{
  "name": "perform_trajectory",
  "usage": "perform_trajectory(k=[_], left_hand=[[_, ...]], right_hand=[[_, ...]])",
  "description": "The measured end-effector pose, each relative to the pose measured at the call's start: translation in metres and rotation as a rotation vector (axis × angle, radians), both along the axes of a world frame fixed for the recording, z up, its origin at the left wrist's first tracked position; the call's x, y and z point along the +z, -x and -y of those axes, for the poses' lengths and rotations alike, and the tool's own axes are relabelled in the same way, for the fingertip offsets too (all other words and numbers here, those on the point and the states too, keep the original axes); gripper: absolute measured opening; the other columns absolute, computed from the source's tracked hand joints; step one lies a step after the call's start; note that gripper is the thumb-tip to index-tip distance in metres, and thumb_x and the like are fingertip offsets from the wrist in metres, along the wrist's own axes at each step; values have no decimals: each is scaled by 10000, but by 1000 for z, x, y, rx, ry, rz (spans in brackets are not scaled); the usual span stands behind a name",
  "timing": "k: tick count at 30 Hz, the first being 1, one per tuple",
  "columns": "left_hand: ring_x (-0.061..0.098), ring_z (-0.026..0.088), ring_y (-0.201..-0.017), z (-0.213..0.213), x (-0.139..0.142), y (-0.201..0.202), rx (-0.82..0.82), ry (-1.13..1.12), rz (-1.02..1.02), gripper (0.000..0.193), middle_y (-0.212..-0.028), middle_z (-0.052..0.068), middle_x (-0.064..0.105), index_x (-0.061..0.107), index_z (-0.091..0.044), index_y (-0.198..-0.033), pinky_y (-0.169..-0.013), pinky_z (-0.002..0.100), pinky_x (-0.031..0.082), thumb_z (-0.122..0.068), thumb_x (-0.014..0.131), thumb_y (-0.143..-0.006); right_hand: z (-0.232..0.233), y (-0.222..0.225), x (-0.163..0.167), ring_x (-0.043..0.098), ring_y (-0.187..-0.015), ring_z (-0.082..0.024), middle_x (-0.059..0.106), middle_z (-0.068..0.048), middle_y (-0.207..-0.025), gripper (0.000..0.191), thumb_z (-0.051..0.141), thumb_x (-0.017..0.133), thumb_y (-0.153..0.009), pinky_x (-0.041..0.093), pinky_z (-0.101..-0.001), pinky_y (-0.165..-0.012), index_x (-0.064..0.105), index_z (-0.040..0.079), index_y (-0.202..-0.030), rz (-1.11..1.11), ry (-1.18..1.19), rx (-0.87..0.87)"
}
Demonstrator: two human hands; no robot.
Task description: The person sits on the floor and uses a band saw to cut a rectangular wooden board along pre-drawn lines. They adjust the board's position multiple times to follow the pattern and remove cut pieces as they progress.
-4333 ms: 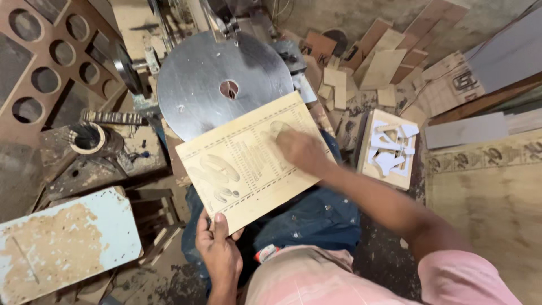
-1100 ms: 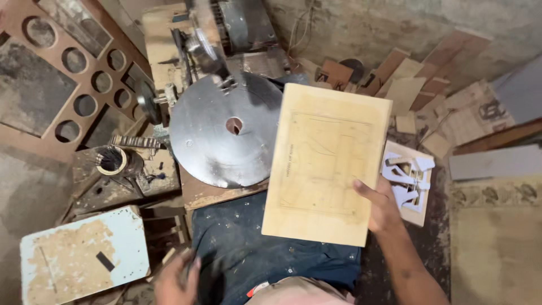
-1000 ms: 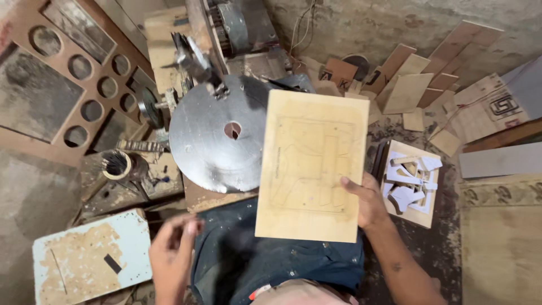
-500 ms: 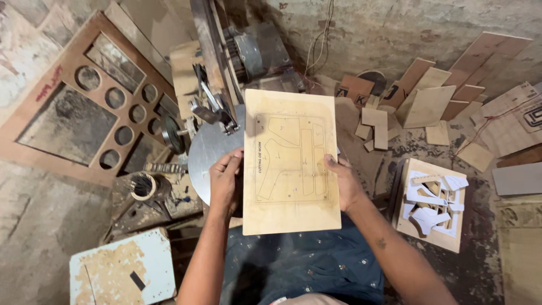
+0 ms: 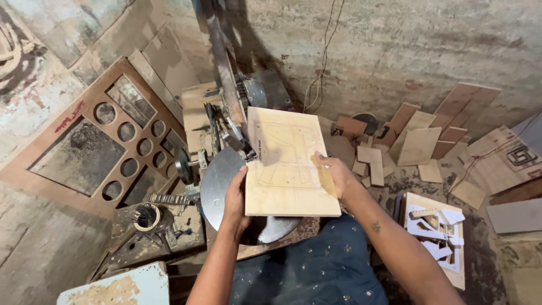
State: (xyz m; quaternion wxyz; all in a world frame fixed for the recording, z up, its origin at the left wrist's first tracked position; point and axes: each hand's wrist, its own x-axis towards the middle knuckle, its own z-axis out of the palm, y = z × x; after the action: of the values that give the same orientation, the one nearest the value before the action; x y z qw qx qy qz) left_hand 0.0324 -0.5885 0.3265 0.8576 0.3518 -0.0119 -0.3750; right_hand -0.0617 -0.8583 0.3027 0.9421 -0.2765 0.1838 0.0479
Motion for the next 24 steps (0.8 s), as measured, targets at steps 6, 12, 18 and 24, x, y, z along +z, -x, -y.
perform_trajectory(k=[6,12,18,24], left_hand=[[719,271,-1012,-10,5,-19,-120,70,-25,585,-1176,169,724,631,-19,-1280,-867,394,598,-502,567,-955],[735,271,-976,-12,1,-45,-151,-22,-43,571,-1153,180,729,628,2,-1276,-856,395,616,-477,577,-971],[737,228,-945,-2,-4,-42,-95,-50,20,505,-1116,146,748,656,-3,-1264,-831,369,607,-409,603,-969],[725,235,-874,-6,7,-27,-9,-204,139,537,-1071,175,748,685,92,-1221,-752,356,590,-380,637,-971]], right_hand=[[-11,-37,23,680,-1134,-397,660,-270,-1286,555,352,543,-1011,531,-537,-1006,531,-51,-1392,-24,98,70],[-15,-48,41,687,-1129,-389,674,-257,-1276,544,343,555,-1006,546,-534,-987,541,-50,-1381,11,108,80],[-17,-41,42,708,-1051,-353,698,-239,-1202,489,261,598,-1010,587,-499,-914,558,-93,-1345,30,209,-58],[-12,-40,40,743,-962,-331,705,-241,-1157,455,237,612,-996,619,-484,-850,575,-109,-1291,12,276,-101]])
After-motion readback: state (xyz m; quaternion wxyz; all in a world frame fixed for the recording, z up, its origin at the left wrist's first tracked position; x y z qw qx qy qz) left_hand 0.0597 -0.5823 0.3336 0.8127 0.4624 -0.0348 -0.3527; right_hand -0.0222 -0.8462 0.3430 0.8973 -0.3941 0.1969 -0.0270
